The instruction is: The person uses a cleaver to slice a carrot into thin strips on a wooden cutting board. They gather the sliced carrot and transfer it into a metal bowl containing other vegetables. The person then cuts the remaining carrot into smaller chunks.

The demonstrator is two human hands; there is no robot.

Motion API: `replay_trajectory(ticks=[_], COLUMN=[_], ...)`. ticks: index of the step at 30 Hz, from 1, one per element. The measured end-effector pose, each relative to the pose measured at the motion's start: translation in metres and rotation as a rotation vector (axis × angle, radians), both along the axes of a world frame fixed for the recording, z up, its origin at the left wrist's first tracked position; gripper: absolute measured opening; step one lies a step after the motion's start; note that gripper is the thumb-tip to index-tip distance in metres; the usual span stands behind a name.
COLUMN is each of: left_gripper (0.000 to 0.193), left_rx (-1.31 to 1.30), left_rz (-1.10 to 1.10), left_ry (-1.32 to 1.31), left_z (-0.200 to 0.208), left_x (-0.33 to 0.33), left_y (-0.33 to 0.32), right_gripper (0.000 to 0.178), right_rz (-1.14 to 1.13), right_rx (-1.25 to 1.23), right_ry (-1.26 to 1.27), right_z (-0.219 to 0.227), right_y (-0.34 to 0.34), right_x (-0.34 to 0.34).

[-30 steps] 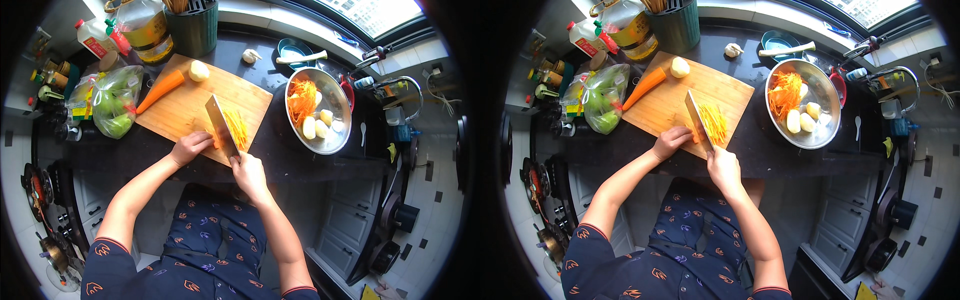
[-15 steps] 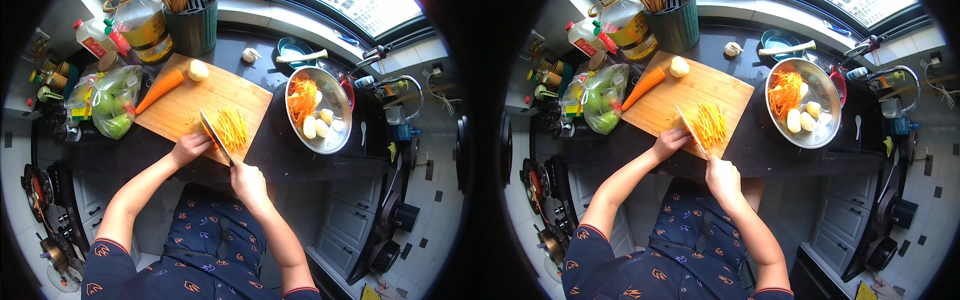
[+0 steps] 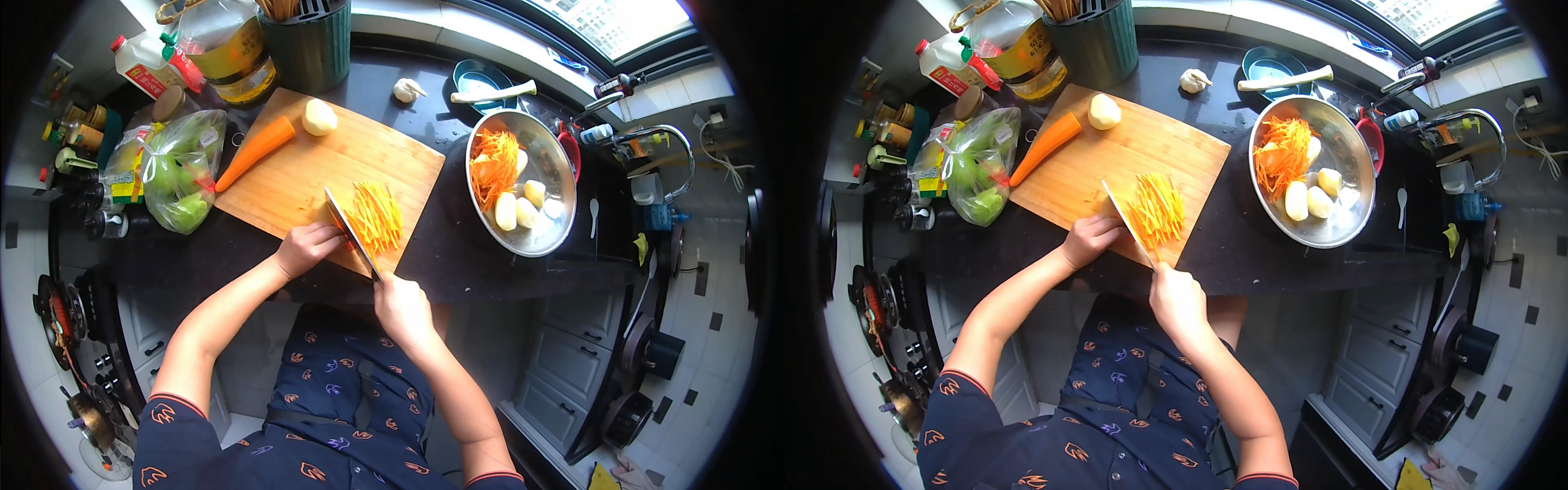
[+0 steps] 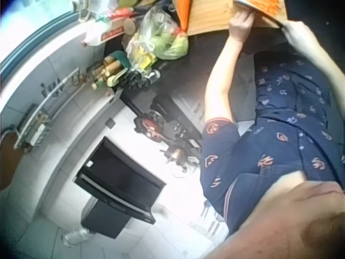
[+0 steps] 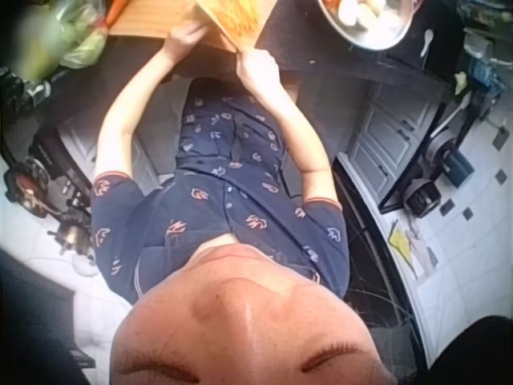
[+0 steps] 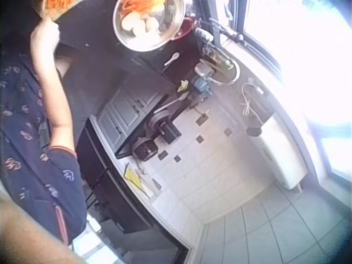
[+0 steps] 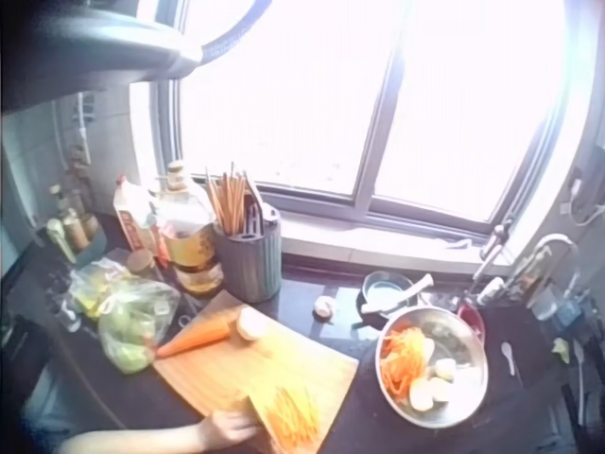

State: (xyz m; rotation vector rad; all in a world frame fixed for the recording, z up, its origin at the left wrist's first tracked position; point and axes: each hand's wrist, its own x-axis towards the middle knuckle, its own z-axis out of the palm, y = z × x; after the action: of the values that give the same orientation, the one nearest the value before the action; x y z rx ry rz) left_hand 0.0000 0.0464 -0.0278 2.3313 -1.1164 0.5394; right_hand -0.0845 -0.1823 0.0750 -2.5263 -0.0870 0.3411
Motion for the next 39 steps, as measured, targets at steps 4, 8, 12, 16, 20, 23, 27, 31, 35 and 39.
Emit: replay_trajectory(ticks=[4, 8, 12, 16, 20, 23, 27, 31, 35, 39], left_gripper=[0.013, 0.012, 0.011, 0.014, 0.018, 0.020, 0.020, 0.017, 0.014, 0.015], left_rx=[0.037, 0.005, 0.003, -0.010, -0.015, -0.018, -0.026, 0.013, 0.027, 0.022], left_rz=[-0.001, 0.014, 0.012, 0.012, 0.015, 0.022, 0.026, 0.022, 0.021, 0.026], left_ry=[0.006, -0.005, 0.013, 0.014, 0.015, 0.002, 0.024, 0.017, 0.022, 0.021], left_z=[0.000, 0.001, 0.001, -0.001, -0.004, -0.003, -0.002, -0.005, -0.003, -0.001], left_x=[0.001, 0.000, 0.000, -0.001, -0.001, -0.001, -0.003, -0.002, -0.003, -0.004], left_y=[0.002, 0.000, 0.002, 0.001, 0.000, 0.000, 0.001, 0.003, 0.003, 0.001], right_gripper=[0.015, 0.016, 0.015, 0.016, 0.015, 0.015, 0.017, 0.017, 0.018, 0.018], right_rz=[-0.035, -0.019, -0.002, -0.004, -0.044, -0.045, -0.043, -0.023, 0.008, 0.010], right_rx=[-0.041, 0.036, 0.069, 0.046, -0.002, 0.029, 0.073, 0.081, 0.081, 0.058], right_ry=[-0.006, -0.025, -0.007, 0.022, 0.019, -0.012, -0.054, -0.011, -0.004, 0.018], right_z=[-0.010, -0.003, 0.003, 0.003, -0.008, -0.011, -0.005, 0.005, 0.004, 0.003], right_y=[0.018, 0.008, -0.003, -0.003, 0.012, 0.014, 0.008, 0.001, -0.006, -0.006], right_x=[0.017, 0.020, 0.010, 0.007, 0.017, 0.022, 0.024, 0.016, 0.011, 0.009])
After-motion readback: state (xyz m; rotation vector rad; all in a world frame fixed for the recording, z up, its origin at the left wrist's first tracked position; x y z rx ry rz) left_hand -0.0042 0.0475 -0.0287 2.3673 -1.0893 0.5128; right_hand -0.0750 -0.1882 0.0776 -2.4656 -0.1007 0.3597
